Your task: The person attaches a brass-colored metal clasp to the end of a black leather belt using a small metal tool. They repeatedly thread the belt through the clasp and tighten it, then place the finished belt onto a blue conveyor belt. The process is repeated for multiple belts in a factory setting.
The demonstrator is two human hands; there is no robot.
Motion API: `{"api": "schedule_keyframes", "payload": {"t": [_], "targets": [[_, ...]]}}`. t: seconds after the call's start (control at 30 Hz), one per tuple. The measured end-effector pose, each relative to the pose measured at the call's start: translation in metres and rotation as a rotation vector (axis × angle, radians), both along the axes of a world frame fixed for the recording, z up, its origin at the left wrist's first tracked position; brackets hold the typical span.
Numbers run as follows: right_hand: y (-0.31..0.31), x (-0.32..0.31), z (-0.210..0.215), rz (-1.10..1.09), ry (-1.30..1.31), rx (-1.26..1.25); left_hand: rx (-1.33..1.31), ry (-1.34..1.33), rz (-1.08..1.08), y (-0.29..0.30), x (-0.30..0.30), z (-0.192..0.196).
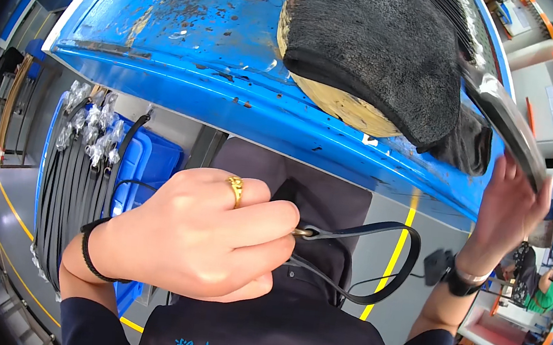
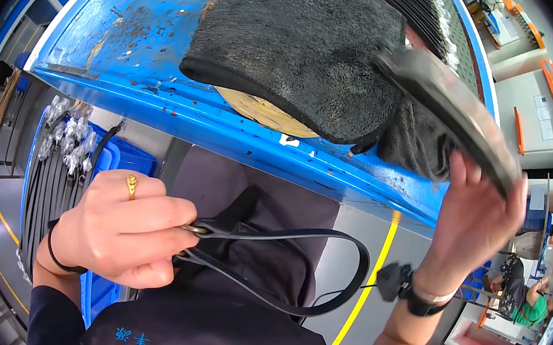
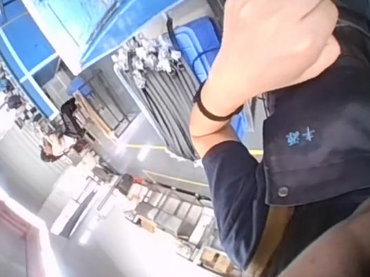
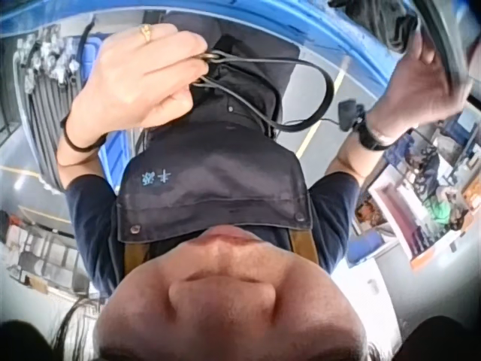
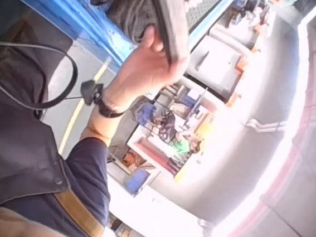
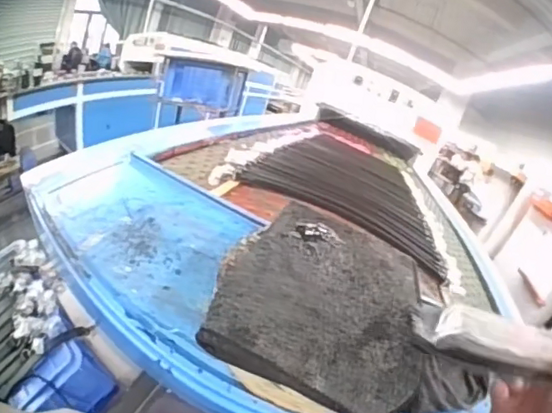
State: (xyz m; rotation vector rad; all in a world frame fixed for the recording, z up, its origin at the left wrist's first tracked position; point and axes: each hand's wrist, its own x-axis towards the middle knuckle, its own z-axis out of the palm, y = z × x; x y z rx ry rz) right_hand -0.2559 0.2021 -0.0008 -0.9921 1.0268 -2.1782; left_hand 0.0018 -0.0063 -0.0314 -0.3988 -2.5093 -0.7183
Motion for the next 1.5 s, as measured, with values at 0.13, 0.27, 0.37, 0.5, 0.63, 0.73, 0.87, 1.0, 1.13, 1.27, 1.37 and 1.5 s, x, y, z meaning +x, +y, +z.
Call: {"api": "schedule_keyframes", "payload": {"t": [0.13, 0.27, 0.37, 0.5, 0.63, 0.73, 0.87, 1.0, 1.13, 1.27, 1.37, 1.5], "targets": [[0.021, 0.047, -0.020, -0.207, -0.257, -0.041, -0.017, -0.043, -0.005, 0.003, -0.005, 0.007], [0.009, 0.091, -0.038, -0.627, -0.009, 0.328, -0.046, -0.094, -0.020, 0.008, -0.011, 0.011], [0.009, 0.100, -0.041, -0.636, -0.034, 0.392, -0.038, -0.116, -0.028, 0.011, -0.013, 0.011], [0.011, 0.101, -0.041, -0.646, -0.045, 0.390, -0.051, -0.136, -0.034, 0.012, -0.014, 0.014], [0.012, 0.101, -0.041, -0.638, -0.036, 0.419, -0.050, -0.152, -0.043, 0.012, -0.013, 0.016], [0.012, 0.102, -0.040, -0.632, -0.032, 0.439, -0.048, -0.152, -0.044, 0.013, -0.013, 0.016], [0.012, 0.102, -0.039, -0.640, -0.008, 0.460, -0.052, -0.142, -0.035, 0.012, -0.012, 0.016], [0.014, 0.101, -0.040, -0.638, 0.014, 0.456, -0.056, -0.147, -0.034, 0.011, -0.011, 0.016], [0.011, 0.105, -0.038, -0.657, 0.037, 0.469, -0.030, -0.142, -0.048, 0.011, -0.012, 0.015], [0.012, 0.104, -0.039, -0.682, 0.090, 0.452, -0.037, -0.150, -0.030, 0.012, -0.010, 0.014], [0.019, 0.101, -0.043, -0.498, 0.148, 0.295, -0.025, -0.168, -0.030, 0.011, -0.009, 0.012], [0.023, 0.103, -0.045, -0.494, 0.171, 0.324, -0.041, -0.174, -0.012, 0.012, -0.010, 0.014]]}}
